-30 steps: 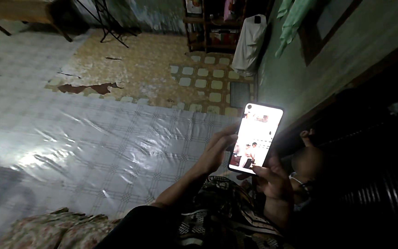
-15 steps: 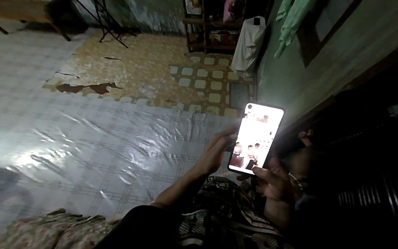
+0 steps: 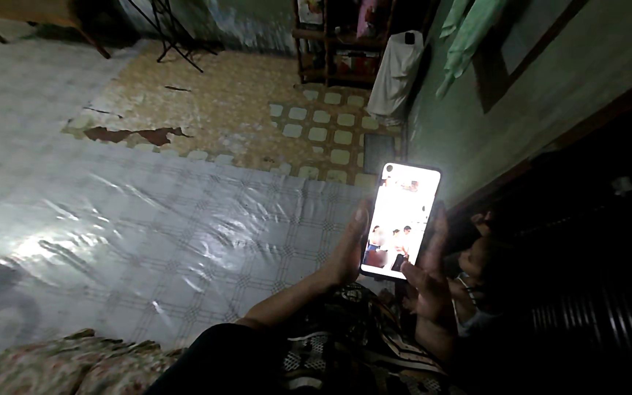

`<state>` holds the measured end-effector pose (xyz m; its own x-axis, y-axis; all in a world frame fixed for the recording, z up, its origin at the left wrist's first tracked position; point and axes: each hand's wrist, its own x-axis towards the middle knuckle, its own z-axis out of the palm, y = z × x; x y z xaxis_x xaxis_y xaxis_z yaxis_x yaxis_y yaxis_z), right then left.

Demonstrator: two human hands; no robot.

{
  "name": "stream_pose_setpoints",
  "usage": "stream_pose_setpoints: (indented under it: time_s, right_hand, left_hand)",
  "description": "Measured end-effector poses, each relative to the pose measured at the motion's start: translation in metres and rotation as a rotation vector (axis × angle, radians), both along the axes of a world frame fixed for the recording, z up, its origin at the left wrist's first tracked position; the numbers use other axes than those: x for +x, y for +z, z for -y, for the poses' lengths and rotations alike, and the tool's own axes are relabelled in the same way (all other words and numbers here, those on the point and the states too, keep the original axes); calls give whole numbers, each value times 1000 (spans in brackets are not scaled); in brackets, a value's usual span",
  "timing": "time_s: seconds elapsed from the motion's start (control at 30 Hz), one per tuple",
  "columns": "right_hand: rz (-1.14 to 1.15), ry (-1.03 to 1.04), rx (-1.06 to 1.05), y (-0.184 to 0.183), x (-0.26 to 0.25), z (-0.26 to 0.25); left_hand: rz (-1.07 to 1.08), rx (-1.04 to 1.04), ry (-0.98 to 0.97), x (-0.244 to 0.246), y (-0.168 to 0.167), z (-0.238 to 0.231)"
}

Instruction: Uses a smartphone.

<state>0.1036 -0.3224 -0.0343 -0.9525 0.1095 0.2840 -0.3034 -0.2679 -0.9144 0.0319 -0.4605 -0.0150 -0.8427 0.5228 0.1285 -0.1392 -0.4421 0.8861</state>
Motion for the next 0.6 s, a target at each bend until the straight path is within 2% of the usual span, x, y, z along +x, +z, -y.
stream_pose_setpoints:
  time_s: [0.07,0.27,0.6]
  right_hand:
    - [-44,-47,83,1,-3,1]
    - [-74,-98,137,5,-7,3]
    - [-76,-110,114,8,-12,3]
  left_hand:
    - [13,-1,23,0,1,0]
    - [-28,-4,-4,-4,-2,2]
    - [-59,-9,-8,-9,-3,1]
